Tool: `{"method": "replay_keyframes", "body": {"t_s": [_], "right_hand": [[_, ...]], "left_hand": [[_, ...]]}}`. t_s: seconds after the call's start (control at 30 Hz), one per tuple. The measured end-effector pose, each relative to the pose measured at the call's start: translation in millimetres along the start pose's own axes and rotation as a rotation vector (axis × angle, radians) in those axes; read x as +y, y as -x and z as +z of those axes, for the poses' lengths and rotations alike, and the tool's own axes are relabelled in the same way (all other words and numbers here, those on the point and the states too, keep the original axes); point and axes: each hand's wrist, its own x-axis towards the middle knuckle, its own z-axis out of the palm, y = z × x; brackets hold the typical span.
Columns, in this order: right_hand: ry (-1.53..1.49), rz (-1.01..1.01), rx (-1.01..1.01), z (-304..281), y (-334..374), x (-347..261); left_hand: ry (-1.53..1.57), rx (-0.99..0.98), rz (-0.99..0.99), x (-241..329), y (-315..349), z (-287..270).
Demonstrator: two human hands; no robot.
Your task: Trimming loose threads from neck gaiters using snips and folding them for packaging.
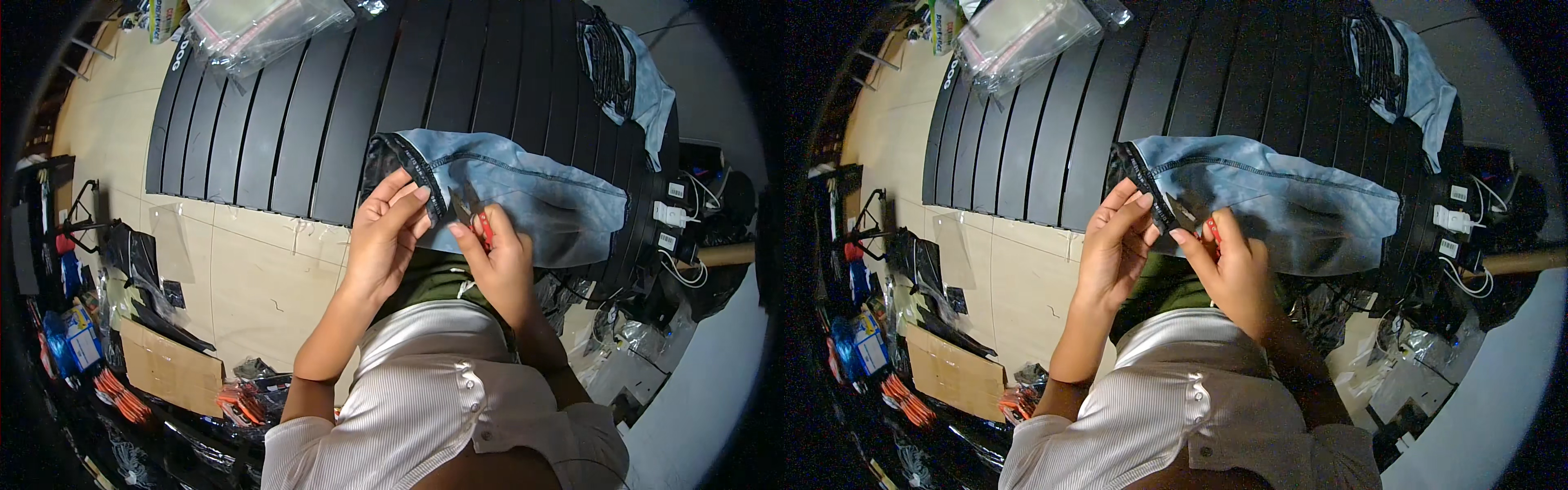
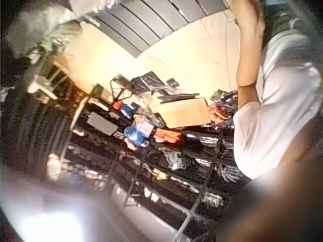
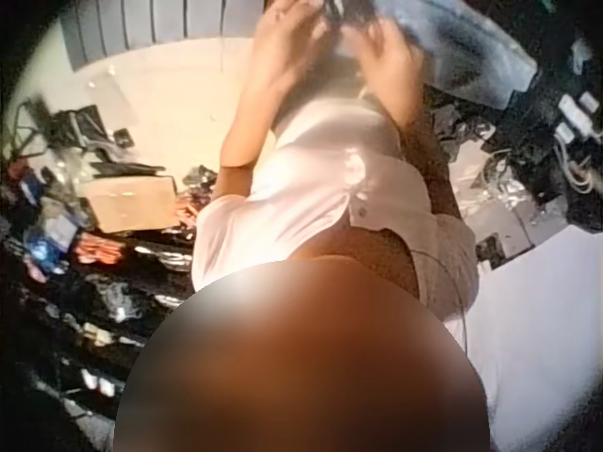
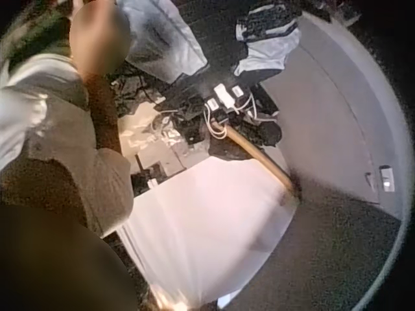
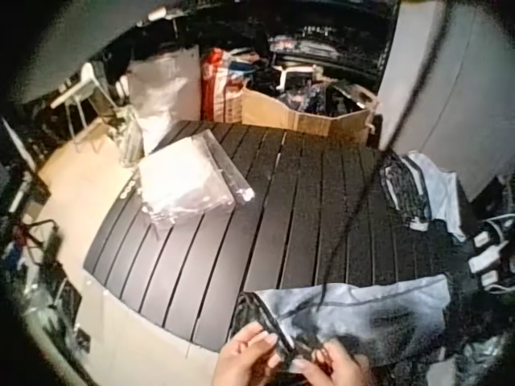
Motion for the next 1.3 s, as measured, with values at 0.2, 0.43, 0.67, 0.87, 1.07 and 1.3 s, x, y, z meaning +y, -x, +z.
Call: {"method": "replay_keyframes", "body": {"t_s": [0.2,0.43,0.67,0.87,1.07,1.3], "right_hand": [[-0.017,-0.003,-0.057,1.6,0.4,-0.3],[0.006,-0.007,-0.084,2.0,-4.7,-4.8],[0.027,-0.029,-0.076,4.7,-7.1,-2.4],[0.043,-0.026,-0.091,6.0,-7.2,-3.0],[0.094,-0.106,-0.065,8.3,-7.8,0.2],[0.096,-0.109,-0.061,8.1,-9.0,-0.6]], "left_hand": [[-0.020,-0.031,-0.003,-2.2,1.5,2.3],[-0.005,-0.023,-0.016,-2.5,3.6,1.5],[-0.056,0.006,0.007,-1.7,3.2,1.6],[-0.070,-0.002,0.018,-1.4,4.7,1.9],[-0.083,-0.047,0.047,-0.9,5.1,2.2],[-0.119,-0.016,0.078,-2.2,5.0,6.3]]}}
